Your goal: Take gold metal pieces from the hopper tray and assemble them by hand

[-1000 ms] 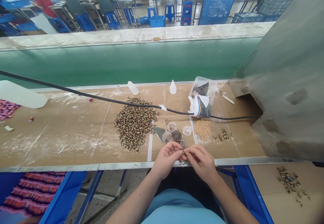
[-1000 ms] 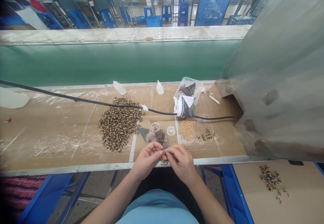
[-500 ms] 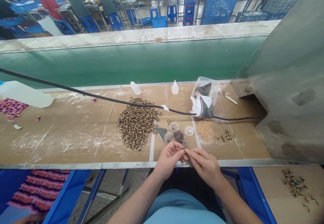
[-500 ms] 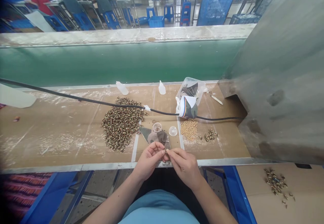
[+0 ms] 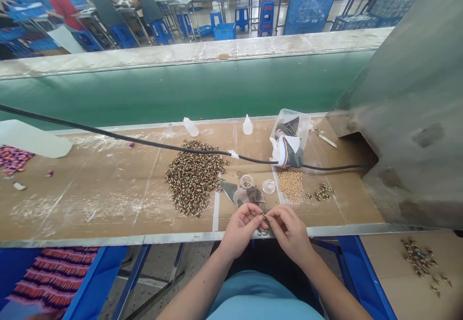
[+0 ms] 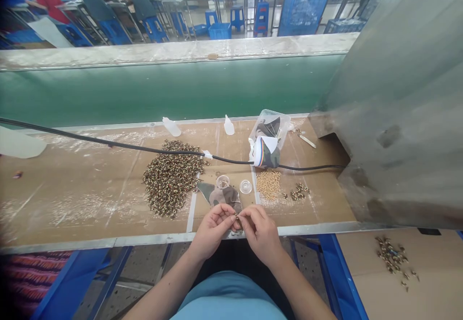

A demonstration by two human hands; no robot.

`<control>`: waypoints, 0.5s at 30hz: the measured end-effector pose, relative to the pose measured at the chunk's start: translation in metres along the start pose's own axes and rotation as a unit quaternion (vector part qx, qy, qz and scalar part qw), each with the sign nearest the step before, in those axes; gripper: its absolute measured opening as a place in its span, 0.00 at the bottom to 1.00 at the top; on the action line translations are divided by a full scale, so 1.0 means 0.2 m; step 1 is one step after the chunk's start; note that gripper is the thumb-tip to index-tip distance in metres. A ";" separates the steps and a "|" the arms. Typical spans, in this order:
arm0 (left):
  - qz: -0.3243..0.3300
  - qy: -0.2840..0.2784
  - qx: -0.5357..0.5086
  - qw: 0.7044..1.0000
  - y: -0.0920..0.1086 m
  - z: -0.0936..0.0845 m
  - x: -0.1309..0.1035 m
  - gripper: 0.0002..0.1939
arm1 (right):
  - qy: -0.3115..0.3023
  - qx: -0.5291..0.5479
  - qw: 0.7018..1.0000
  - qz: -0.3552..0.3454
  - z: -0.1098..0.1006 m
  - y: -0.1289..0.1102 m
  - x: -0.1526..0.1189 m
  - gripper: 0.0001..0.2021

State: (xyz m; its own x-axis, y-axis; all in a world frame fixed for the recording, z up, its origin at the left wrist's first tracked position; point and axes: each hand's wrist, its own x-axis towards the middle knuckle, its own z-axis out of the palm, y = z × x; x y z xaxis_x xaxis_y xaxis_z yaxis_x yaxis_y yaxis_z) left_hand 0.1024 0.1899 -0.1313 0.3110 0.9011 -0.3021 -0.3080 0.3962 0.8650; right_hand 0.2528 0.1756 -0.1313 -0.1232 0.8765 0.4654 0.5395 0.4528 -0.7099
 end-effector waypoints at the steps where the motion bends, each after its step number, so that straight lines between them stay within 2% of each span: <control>1: 0.000 0.000 0.003 1.000 0.00 0.00 0.00 0.17 | -0.003 -0.003 1.000 -0.002 0.00 0.00 0.00 0.06; 7: 0.000 0.001 0.023 1.000 0.01 0.01 0.00 0.18 | -0.017 -0.010 1.000 -0.014 0.00 0.01 0.00 0.06; 15: 0.046 0.037 0.022 0.998 -0.01 0.02 -0.01 0.17 | 0.024 0.027 0.999 0.016 0.00 -0.01 -0.03 0.02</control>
State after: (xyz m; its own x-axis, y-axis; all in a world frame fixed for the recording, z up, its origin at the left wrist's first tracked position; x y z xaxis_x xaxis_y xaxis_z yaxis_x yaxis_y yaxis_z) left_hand 0.1061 0.1863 -0.1307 0.2155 0.9446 -0.2477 -0.2915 0.3043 0.9069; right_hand 0.2514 0.1700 -0.1326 -0.0667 0.8825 0.4656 0.4966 0.4341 -0.7517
